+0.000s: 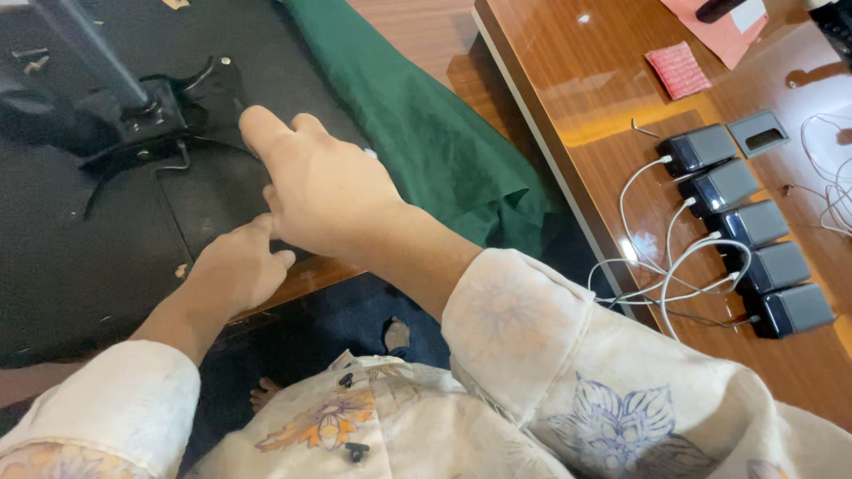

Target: The person uses an Allen key to tighten screws on the underside of an overturned chair base. They work on multiple screw locations around the base, holding the chair steady with one hand while turning the tool with the other.

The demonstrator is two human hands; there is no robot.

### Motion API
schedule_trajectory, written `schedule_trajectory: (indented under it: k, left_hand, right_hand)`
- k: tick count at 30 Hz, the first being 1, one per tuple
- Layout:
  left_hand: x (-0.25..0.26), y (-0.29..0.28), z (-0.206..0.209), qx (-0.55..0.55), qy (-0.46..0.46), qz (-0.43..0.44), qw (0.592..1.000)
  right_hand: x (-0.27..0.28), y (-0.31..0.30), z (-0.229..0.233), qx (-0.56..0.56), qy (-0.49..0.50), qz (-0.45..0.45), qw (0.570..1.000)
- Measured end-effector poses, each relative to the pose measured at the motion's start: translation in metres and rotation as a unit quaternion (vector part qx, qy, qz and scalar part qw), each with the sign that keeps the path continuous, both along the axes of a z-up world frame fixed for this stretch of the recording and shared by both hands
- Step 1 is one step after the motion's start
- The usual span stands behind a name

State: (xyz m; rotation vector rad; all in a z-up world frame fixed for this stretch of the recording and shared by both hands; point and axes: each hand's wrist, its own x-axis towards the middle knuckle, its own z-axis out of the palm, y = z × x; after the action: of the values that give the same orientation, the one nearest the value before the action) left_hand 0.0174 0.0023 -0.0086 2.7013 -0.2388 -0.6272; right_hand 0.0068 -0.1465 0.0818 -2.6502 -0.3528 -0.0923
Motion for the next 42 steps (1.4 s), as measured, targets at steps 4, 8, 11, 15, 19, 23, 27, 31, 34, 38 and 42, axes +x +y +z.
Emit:
schedule_trajectory:
  k: [4, 8, 11, 15, 19, 23, 27, 31, 34, 38, 42]
  left_hand:
    - [0.001, -0.006, 0.006, -0.001, 0.022, 0.001, 1.000]
    - [0.011, -0.009, 0.003, -0.009, 0.016, -0.063, 0.998]
    - [0.018, -0.007, -0.005, -0.017, 0.025, -0.073, 0.997]
    - [0.023, -0.005, -0.018, 0.091, 0.038, -0.099, 0.990]
    - [0.018, 0.003, -0.025, 0.015, 0.060, -0.014, 0.998]
    - [0.015, 0.006, -0.027, 0.004, 0.054, -0.017, 0.998]
    - [0.019, 0.008, -0.029, -0.002, 0.059, -0.052, 0.997]
    - [0.026, 0.006, -0.038, 0.028, 0.040, -0.101, 0.994]
    - [0.023, 0.007, -0.041, 0.032, 0.046, -0.081, 0.995]
    - [0.021, 0.007, -0.040, 0.040, 0.056, -0.050, 0.996]
    - [0.016, 0.007, -0.034, 0.024, 0.085, 0.019, 0.996]
  right_hand:
    - [-0.003, 0.004, -0.002, 0.036, 0.006, 0.003, 0.999]
    - [-0.002, 0.013, -0.004, 0.049, 0.008, -0.001, 0.999]
    - [-0.004, 0.020, -0.006, 0.033, -0.014, -0.024, 0.999]
    - [-0.006, 0.022, -0.007, 0.003, -0.023, -0.085, 0.996]
    - [-0.011, 0.012, -0.008, 0.001, -0.040, -0.096, 0.995]
    - [-0.017, 0.008, -0.012, 0.032, -0.024, -0.076, 0.996]
    - [-0.014, 0.011, -0.009, 0.061, -0.044, -0.014, 0.997]
    - [-0.006, 0.016, 0.001, -0.001, -0.020, 0.006, 1.000]
    - [0.000, 0.018, 0.007, -0.041, 0.023, 0.010, 0.999]
    - [0.007, 0.018, 0.013, -0.041, 0.051, 0.011, 0.998]
    - [0.010, 0.014, 0.012, -0.016, 0.038, 0.034, 0.999]
